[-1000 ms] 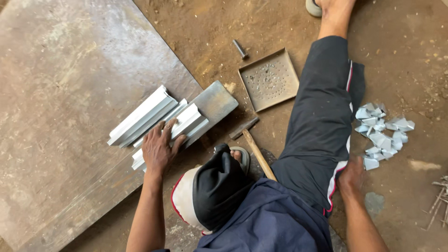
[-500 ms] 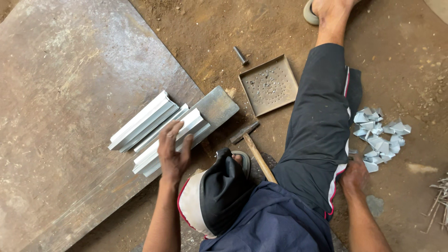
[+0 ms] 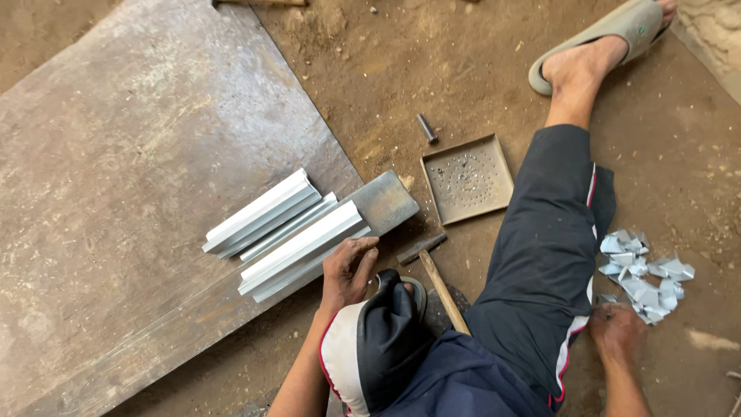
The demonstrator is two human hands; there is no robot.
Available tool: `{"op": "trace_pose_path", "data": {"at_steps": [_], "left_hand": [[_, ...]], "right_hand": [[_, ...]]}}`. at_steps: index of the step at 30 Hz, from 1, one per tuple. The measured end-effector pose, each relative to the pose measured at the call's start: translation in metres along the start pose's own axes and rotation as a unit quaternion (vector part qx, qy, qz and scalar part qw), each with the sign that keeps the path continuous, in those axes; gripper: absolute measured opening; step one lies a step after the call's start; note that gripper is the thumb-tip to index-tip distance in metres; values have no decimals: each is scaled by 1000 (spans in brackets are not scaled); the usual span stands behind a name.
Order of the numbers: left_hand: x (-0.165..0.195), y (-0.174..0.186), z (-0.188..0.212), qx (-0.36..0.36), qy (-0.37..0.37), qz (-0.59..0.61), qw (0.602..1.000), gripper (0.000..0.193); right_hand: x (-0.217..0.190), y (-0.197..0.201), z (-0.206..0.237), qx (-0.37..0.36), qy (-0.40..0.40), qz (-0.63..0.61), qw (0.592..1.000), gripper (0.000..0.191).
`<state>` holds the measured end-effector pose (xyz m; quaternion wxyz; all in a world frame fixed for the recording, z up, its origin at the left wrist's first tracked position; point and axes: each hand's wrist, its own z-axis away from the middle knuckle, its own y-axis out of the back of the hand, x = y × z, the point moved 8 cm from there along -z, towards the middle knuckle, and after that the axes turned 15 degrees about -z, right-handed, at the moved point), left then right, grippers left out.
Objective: The person sits on the floor and assembles metal frame pieces by inserting small metal pins into pre-drilled holes and hammering them flush with a hammer. The person repeatedly picks up pins, aligns them with the holes, and strikes them until they are seated.
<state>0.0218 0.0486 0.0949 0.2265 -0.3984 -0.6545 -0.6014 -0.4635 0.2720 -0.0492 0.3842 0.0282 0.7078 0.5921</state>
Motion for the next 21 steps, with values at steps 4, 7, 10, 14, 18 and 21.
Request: {"op": "trace_pose_path", "data": {"at_steps": [4, 7, 10, 14, 18, 21], "left_hand": [[-15, -1, 3, -3, 59, 51, 997, 16], [-20, -7, 7, -9, 67, 75, 995, 17], [-24, -6, 10, -10, 40, 72, 997, 18], [-45, -33, 15, -93, 168, 281, 940, 23], [-19, -88, 8, -254, 164, 322, 897, 27], [10, -113, 1, -332, 137, 353, 864, 30]], "right_hand": [[13, -9, -6, -16, -28, 19, 999, 21], [20, -14, -9, -14, -56, 43, 997, 22], [29, 1, -12, 46, -134, -99, 985, 27], [13, 21, -13, 74, -214, -515, 827, 17], [-120, -25, -12, -216, -151, -755, 601, 32], [-222, -70, 4, -405, -98, -712, 566, 18]]}}
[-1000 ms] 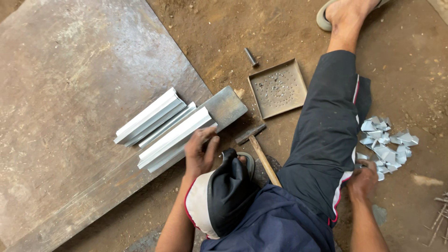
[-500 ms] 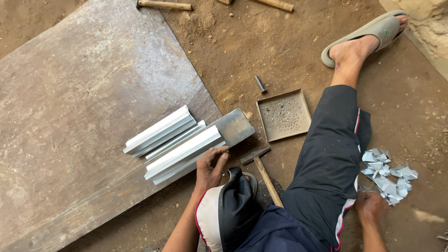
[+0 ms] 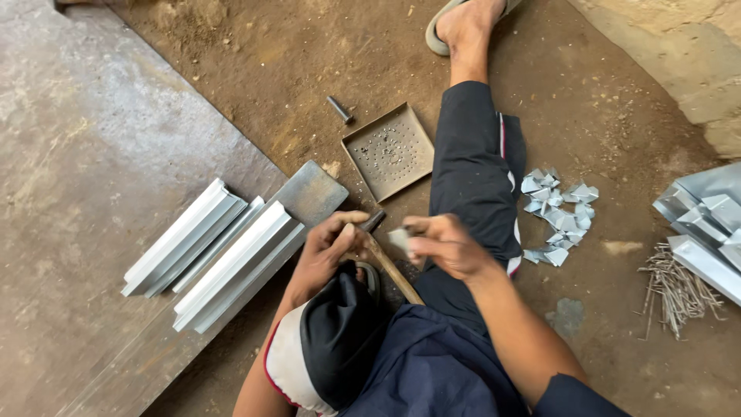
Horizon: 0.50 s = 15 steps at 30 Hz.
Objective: The person sits on the floor and assembles metal frame pieces by inserting small metal pins into pre-drilled holes and hammering them flush with a hammer. The person repeatedly picks up pins, aligns them with the holes, and strikes them until they are seated.
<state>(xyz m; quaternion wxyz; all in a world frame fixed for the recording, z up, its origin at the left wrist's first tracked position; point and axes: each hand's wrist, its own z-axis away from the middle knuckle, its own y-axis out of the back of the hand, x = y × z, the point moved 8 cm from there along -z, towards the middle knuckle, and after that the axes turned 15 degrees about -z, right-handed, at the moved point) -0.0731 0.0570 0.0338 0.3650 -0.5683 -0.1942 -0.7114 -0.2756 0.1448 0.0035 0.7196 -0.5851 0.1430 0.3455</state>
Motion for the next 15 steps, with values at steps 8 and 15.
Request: {"op": "trace_pose_path", "data": {"at_steps": [8, 15], "left_hand": [[-17, 11, 13, 54, 35, 117, 991, 13], [-51, 34, 7, 184, 71, -25, 980, 12]], "right_hand": [[43, -63, -61, 13, -53, 18, 998, 18], [25, -83, -67, 26, 137, 381, 914, 44]]}}
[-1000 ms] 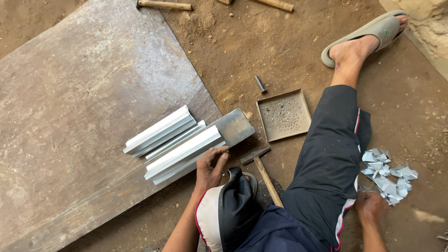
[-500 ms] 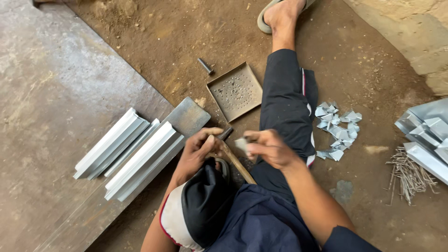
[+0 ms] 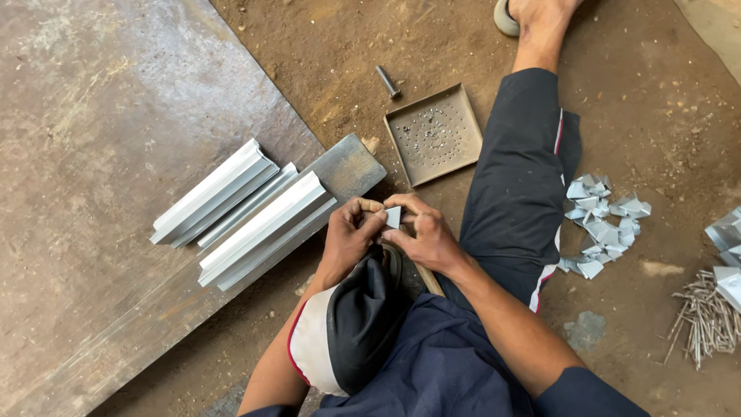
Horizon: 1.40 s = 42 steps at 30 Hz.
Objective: The person sits on the floor and assembles metal frame pieces by inserting small metal pins into pre-drilled holes and hammering them flush with a hammer. The person repeatedly picks up pins, aligns them with the holes, and strikes them until they are seated.
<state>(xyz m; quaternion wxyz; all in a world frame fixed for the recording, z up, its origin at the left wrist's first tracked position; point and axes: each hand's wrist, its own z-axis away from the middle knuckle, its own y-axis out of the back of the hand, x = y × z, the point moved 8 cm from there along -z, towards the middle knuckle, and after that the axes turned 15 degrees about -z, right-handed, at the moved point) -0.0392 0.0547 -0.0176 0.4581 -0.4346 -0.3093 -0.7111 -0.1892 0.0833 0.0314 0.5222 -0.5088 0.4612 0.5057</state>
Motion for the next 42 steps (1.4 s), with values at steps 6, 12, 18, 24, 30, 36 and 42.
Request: {"op": "trace_pose_path", "data": {"at_steps": [6, 12, 18, 24, 30, 36, 42], "left_hand": [[11, -15, -8, -55, -1, 174, 983, 35], [31, -39, 10, -202, 27, 329, 922, 71], [36, -38, 10, -194, -6, 336, 922, 80], [28, -36, 11, -184, 3, 343, 921, 85], [31, -31, 9, -179, 4, 247, 952, 86], [77, 67, 31, 105, -137, -303, 937, 68], [72, 109, 12, 165, -124, -642, 738, 55]], "right_hand": [[-2, 15, 4, 36, -15, -30, 999, 40], [-24, 6, 5, -14, 66, 33, 997, 37], [-33, -8, 2, -32, 89, 17, 995, 28], [-31, -7, 4, -46, 76, -19, 996, 26], [-22, -7, 1, -36, 29, -57, 997, 29], [-22, 47, -32, 1, 53, 21, 998, 37], [10, 65, -83, -19, 26, 29, 999, 37]]}}
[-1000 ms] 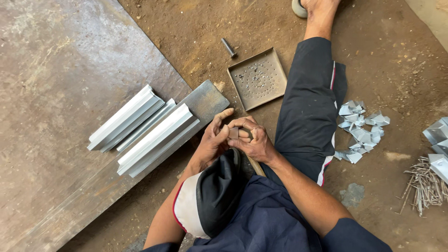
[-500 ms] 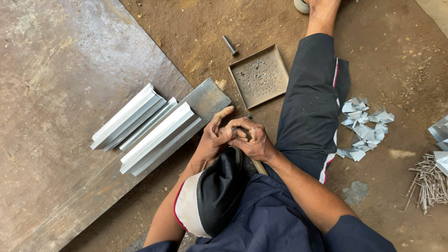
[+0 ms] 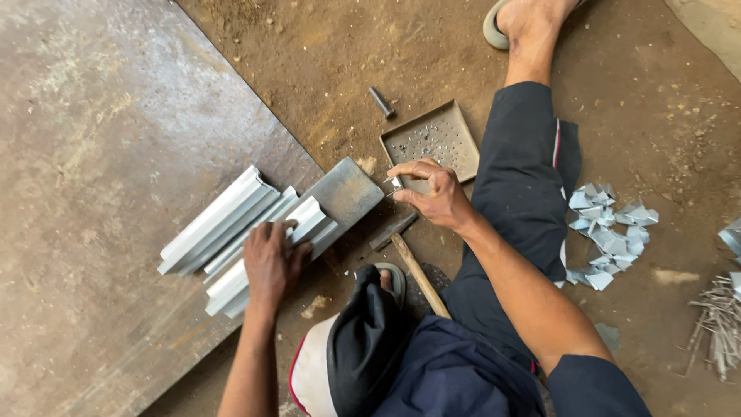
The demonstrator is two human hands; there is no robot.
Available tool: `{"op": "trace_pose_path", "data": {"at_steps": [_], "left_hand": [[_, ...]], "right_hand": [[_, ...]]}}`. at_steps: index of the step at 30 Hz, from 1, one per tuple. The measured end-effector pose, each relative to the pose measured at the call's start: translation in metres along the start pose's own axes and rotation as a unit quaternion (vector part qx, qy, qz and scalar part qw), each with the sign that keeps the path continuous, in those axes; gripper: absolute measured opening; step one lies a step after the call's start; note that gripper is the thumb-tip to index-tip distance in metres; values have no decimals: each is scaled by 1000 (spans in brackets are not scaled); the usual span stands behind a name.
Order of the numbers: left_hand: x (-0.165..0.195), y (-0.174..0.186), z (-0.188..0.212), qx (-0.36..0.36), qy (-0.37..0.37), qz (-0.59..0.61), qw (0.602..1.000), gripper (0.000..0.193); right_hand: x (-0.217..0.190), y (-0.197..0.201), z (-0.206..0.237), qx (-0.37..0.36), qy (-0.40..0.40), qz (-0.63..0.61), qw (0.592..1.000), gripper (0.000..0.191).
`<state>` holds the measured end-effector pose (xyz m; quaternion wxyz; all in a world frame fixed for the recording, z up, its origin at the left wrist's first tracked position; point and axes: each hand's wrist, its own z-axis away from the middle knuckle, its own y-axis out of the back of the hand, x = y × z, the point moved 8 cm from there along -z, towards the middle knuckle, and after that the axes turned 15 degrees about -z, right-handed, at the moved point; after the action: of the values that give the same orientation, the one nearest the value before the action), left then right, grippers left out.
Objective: The person sits on the floor and assembles metal frame pieces by inserting small metal pins into pre-drilled holes and hammering them flush with a hammer. The person repeatedly picks up pins, aligns them with the holes, and strikes them until they are seated.
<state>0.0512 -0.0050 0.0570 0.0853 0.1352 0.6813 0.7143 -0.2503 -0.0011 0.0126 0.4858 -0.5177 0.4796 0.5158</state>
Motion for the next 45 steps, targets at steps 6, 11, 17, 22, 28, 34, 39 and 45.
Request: {"op": "trace_pose_path", "data": {"at_steps": [6, 11, 17, 22, 28, 34, 39, 45], "left_hand": [[48, -23, -33, 60, -46, 40, 996, 45], [73, -14, -50, 78, -67, 41, 994, 47], [70, -10, -48, 107, -56, 48, 992, 44], [71, -13, -48, 109, -51, 46, 992, 44], [70, -11, -45, 123, -51, 49, 990, 41], [71, -8, -45, 133, -62, 57, 988, 41], [69, -8, -44, 122, -62, 69, 988, 33], [69, -20, -48, 93, -55, 37, 993, 38]], "right_hand": [[31, -20, -39, -53, -26, -97, 994, 36], [50, -23, -49, -56, -86, -25, 994, 36], [41, -36, -49, -74, 11, -4, 997, 36], [17, -56, -32, -68, 149, 181, 970, 30], [1, -67, -11, -13, 144, 208, 967, 40], [-6, -69, -9, -68, 198, 346, 915, 17], [4, -66, -12, -93, 206, 375, 899, 10], [19, -72, -7, -45, 119, 244, 961, 38]]}}
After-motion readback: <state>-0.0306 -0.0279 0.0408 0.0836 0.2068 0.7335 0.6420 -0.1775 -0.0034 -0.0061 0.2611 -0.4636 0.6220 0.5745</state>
